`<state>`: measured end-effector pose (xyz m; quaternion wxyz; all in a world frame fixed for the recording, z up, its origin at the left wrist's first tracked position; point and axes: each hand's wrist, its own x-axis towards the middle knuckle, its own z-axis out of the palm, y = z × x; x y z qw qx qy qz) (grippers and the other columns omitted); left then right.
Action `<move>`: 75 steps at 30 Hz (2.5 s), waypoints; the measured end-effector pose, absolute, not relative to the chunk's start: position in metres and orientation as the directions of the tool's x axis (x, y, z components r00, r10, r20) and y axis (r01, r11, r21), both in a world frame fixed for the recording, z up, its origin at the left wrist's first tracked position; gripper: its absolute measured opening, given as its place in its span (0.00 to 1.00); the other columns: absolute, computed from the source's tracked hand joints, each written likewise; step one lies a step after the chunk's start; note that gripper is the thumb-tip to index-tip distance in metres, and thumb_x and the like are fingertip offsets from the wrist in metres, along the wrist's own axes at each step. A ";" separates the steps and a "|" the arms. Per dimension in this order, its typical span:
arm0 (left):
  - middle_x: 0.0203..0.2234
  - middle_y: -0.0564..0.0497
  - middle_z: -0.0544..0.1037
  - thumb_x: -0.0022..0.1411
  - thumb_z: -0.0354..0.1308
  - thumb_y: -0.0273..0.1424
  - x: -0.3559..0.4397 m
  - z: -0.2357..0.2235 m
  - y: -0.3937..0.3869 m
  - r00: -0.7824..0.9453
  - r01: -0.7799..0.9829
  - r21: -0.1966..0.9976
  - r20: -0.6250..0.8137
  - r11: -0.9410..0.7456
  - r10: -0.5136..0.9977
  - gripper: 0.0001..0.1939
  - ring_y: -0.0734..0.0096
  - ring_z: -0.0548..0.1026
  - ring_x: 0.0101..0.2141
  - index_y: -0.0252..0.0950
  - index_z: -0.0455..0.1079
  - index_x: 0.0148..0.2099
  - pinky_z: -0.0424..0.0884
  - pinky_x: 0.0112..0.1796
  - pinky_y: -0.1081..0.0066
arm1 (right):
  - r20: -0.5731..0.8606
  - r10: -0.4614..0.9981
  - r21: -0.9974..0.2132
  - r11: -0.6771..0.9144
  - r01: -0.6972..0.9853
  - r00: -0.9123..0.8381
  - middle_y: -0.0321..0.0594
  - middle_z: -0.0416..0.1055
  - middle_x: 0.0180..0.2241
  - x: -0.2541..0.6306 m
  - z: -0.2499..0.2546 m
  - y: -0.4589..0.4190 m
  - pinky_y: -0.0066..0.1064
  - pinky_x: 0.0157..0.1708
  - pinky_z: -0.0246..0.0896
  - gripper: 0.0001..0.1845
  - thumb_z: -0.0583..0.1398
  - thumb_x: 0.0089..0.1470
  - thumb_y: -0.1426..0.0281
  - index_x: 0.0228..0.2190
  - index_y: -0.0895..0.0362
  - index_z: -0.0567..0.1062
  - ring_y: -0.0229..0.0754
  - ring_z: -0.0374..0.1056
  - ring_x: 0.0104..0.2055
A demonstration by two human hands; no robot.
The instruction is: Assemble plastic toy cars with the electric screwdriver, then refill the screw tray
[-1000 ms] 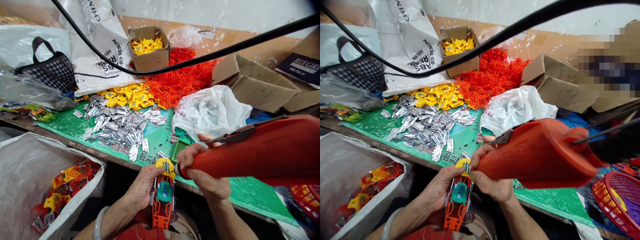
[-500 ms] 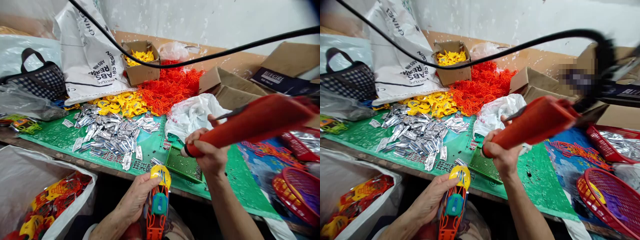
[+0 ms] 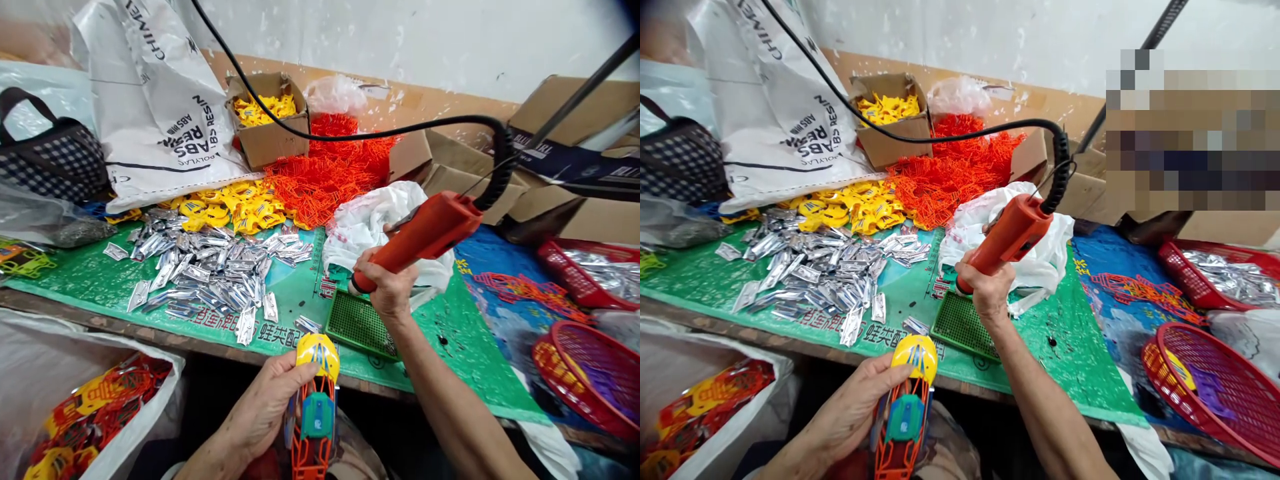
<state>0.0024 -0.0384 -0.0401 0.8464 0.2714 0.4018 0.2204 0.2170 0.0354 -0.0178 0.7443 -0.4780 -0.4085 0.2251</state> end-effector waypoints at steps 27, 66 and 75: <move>0.25 0.47 0.80 0.47 0.73 0.35 -0.001 -0.036 -0.036 0.598 -0.162 0.616 -0.560 0.770 0.574 0.15 0.76 0.73 0.22 0.29 0.81 0.35 0.71 0.26 0.78 | 0.355 0.736 -0.919 0.386 0.073 0.576 0.33 0.71 0.21 0.211 -0.015 0.033 0.33 0.24 0.65 0.08 0.68 0.34 0.71 0.22 0.57 0.75 0.37 0.65 0.22; 0.20 0.51 0.76 0.49 0.70 0.42 -0.002 -0.046 -0.037 0.541 -0.260 0.644 -0.520 0.720 0.661 0.18 0.81 0.66 0.17 0.30 0.76 0.30 0.63 0.20 0.79 | 0.347 0.919 -0.792 0.395 -0.465 0.188 0.30 0.70 0.27 0.156 0.025 -0.046 0.34 0.31 0.66 0.36 0.68 0.44 0.74 0.53 0.40 0.68 0.38 0.67 0.28; 0.22 0.49 0.78 0.52 0.68 0.40 0.000 -0.050 -0.037 0.547 -0.260 0.649 -0.511 0.715 0.663 0.16 0.80 0.66 0.18 0.30 0.78 0.32 0.64 0.22 0.78 | 0.351 0.922 -0.788 0.386 -0.479 0.165 0.30 0.71 0.29 0.157 0.020 -0.048 0.33 0.32 0.66 0.31 0.69 0.46 0.74 0.49 0.39 0.71 0.36 0.68 0.29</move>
